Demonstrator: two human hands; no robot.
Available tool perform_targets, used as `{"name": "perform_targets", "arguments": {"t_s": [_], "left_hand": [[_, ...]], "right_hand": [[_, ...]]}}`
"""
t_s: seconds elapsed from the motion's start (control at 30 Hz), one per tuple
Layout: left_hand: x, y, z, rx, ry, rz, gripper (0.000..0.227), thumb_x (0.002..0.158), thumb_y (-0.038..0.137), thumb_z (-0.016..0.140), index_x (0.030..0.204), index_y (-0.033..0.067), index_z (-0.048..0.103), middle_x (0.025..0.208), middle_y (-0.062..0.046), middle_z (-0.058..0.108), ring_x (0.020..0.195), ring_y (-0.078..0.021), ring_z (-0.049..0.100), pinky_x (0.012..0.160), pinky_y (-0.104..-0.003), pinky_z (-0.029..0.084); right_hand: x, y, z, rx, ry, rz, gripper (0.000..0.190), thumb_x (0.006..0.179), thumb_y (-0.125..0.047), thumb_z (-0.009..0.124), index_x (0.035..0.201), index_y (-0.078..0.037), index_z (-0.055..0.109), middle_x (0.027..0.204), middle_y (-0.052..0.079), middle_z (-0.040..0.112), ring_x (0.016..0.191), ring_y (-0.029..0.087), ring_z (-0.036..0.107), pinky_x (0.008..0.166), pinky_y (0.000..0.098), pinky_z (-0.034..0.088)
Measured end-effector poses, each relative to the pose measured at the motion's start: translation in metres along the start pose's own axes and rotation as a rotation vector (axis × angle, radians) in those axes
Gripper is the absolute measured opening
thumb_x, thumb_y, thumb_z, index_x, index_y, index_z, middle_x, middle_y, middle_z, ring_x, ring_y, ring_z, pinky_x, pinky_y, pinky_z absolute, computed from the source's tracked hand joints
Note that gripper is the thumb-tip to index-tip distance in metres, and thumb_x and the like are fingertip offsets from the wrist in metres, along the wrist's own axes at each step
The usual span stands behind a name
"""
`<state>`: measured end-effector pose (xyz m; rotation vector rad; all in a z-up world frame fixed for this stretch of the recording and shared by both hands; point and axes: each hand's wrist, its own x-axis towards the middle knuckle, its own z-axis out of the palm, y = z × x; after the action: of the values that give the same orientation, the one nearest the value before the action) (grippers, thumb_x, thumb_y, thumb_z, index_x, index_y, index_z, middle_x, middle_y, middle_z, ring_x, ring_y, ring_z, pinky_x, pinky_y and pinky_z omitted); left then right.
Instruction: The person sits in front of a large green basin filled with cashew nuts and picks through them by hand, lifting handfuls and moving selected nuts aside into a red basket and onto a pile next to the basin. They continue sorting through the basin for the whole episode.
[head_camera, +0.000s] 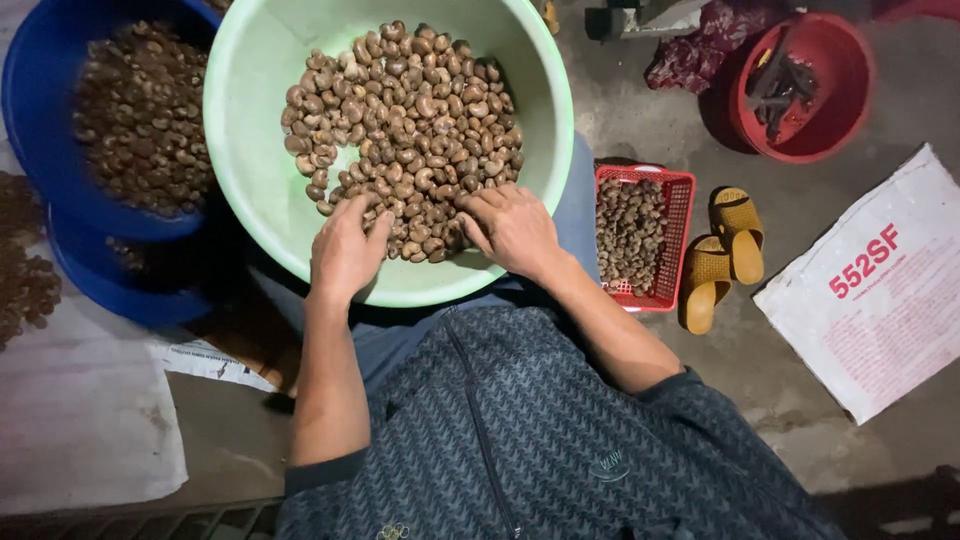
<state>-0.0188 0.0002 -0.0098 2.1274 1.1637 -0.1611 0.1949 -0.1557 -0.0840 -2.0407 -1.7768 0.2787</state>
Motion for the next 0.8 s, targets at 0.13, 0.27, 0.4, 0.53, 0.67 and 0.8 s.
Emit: {"name": "perform_targets", "arguments": {"t_s": [0.13,0.27,0.4,0.53,0.67,0.8], "left_hand": [[-0.005,-0.003,0.004,0.002,0.039,0.019,0.043,0.103,0.034,0.061,0.135,0.0053,0.064,0.125,-0.020,0.066,0.115,-0.0454,0.065,0.092,-0.061,0.051],[-0.009,-0.006,0.010,0.020,0.060,0.042,0.044,0.101,0.032,0.063,0.136,0.0047,0.063,0.125,-0.023,0.066,0.114,-0.0474,0.065,0.093,-0.063,0.051],[-0.006,-0.015,0.021,0.026,0.031,0.021,0.043,0.102,0.035,0.061,0.134,0.0059,0.064,0.122,-0.021,0.067,0.110,-0.0451,0.067,0.090,-0.062,0.053],[-0.004,-0.021,0.031,0.027,-0.007,0.030,0.045,0.104,0.038,0.059,0.136,0.0073,0.064,0.122,-0.018,0.067,0.111,-0.0426,0.067,0.091,-0.059,0.053],[-0.003,-0.014,0.033,0.014,-0.031,-0.001,0.041,0.103,0.035,0.059,0.135,0.0105,0.064,0.122,-0.017,0.067,0.115,-0.0427,0.065,0.093,-0.060,0.052],[-0.002,-0.017,0.040,-0.007,-0.001,0.009,0.043,0.103,0.038,0.060,0.137,0.0119,0.063,0.121,-0.016,0.068,0.116,-0.0395,0.066,0.096,-0.057,0.051]], "right_hand": [[-0.001,0.004,0.003,0.062,0.046,-0.030,0.030,0.106,-0.038,0.057,0.093,-0.018,0.075,0.101,0.004,0.075,0.091,0.027,0.071,0.083,0.0379,0.053],[-0.001,0.002,0.002,0.056,0.074,-0.031,0.034,0.106,-0.041,0.057,0.088,-0.018,0.075,0.099,0.005,0.075,0.088,0.028,0.071,0.081,0.0381,0.053],[-0.002,0.005,0.006,0.042,0.055,-0.027,0.033,0.105,-0.040,0.057,0.089,-0.018,0.075,0.098,0.005,0.074,0.086,0.028,0.070,0.079,0.0387,0.053],[-0.001,0.005,0.005,0.032,0.011,-0.023,0.027,0.103,-0.040,0.059,0.095,-0.019,0.074,0.102,0.004,0.074,0.091,0.028,0.070,0.082,0.0392,0.053],[0.002,0.002,-0.005,0.022,-0.075,-0.036,0.025,0.103,-0.038,0.061,0.104,-0.017,0.074,0.103,0.006,0.073,0.093,0.028,0.070,0.081,0.0398,0.054],[0.016,-0.007,-0.024,0.072,-0.266,0.020,0.029,0.101,-0.038,0.063,0.115,-0.013,0.070,0.107,0.012,0.073,0.098,0.036,0.070,0.081,0.0475,0.054]]}}
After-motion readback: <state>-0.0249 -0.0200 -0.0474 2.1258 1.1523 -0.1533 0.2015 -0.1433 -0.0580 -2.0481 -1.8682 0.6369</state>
